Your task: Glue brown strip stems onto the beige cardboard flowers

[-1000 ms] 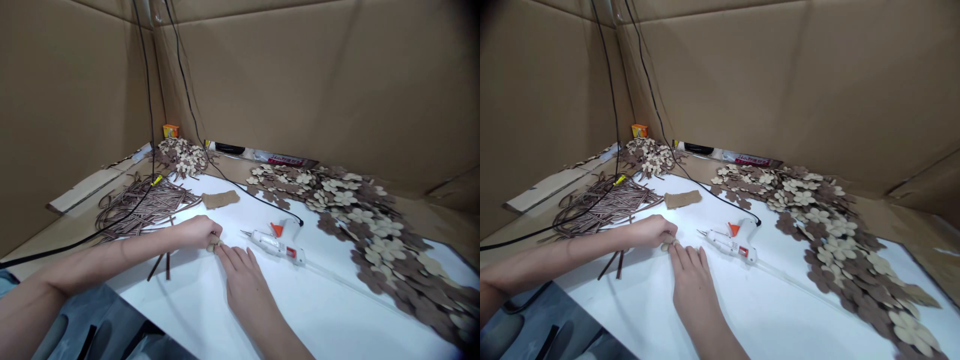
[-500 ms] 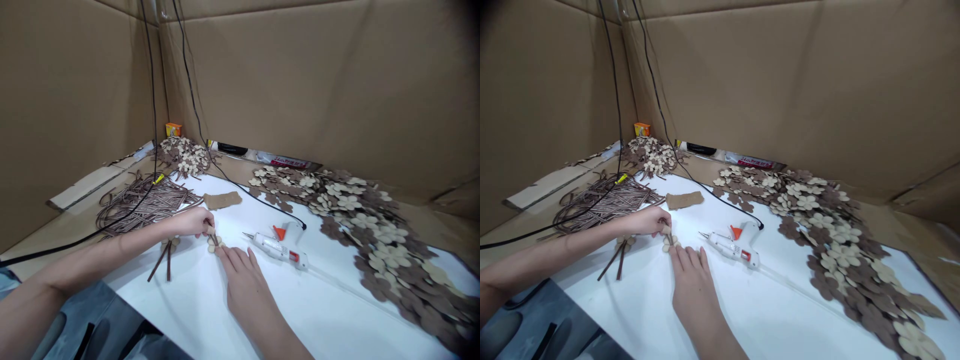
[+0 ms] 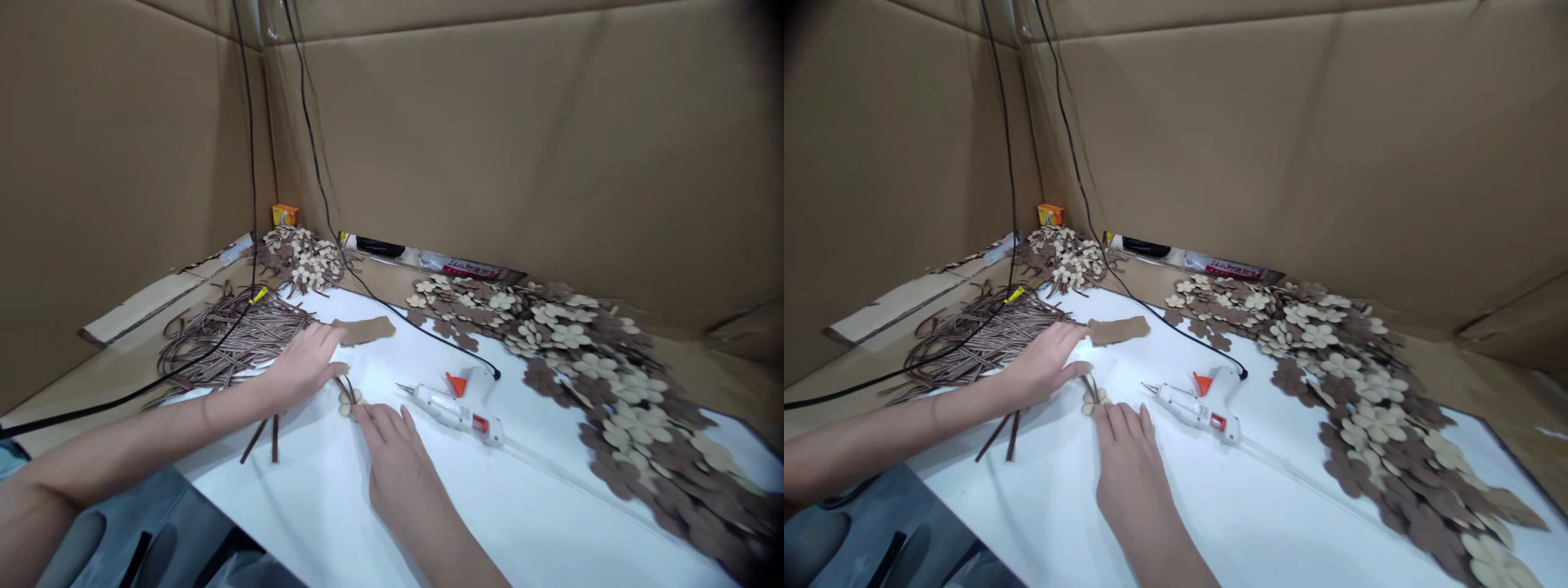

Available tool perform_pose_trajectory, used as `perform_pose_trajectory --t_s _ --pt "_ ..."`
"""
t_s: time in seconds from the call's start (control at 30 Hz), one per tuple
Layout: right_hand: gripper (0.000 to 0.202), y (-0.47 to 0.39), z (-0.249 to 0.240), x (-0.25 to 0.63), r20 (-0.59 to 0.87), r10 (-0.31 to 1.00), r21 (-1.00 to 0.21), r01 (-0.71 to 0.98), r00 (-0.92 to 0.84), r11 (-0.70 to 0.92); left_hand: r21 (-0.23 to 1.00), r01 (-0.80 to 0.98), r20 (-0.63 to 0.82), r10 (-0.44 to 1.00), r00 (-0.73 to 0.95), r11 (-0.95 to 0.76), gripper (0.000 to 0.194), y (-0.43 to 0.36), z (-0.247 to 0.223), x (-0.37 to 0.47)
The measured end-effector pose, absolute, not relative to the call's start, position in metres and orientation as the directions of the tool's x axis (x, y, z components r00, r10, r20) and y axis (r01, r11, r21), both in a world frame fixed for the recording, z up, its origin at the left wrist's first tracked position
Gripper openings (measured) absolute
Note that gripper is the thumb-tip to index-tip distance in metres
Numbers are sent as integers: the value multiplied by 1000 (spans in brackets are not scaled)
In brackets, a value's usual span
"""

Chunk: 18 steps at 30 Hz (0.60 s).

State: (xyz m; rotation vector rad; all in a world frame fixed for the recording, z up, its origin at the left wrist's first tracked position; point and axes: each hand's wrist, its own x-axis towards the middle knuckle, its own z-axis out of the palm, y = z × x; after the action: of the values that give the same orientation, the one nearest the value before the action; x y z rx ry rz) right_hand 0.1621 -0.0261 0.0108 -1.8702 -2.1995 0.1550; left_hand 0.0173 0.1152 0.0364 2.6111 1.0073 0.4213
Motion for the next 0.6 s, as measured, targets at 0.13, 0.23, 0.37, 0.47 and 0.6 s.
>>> perform_pose_trajectory --t_s 0.13,0.23,0.37,0.47,0.6 --pt "63 -26 11 163 124 981 -267 947 -151 179 73 126 331 143 933 -989 25 85 25 -5" --pt "64 -26 11 163 122 983 -295 940 -140 171 86 23 426 58 903 -996 27 72 27 -18" --pt "66 -26 12 162 116 985 -312 936 -131 161 534 258 321 475 819 -805 22 76 46 -26" --pt "66 -27 13 162 119 984 -290 943 -135 164 716 195 278 531 801 -670 25 85 52 -25" --pt "67 -27 11 162 123 983 -246 955 -140 167 870 29 253 497 830 -492 28 90 49 -19"
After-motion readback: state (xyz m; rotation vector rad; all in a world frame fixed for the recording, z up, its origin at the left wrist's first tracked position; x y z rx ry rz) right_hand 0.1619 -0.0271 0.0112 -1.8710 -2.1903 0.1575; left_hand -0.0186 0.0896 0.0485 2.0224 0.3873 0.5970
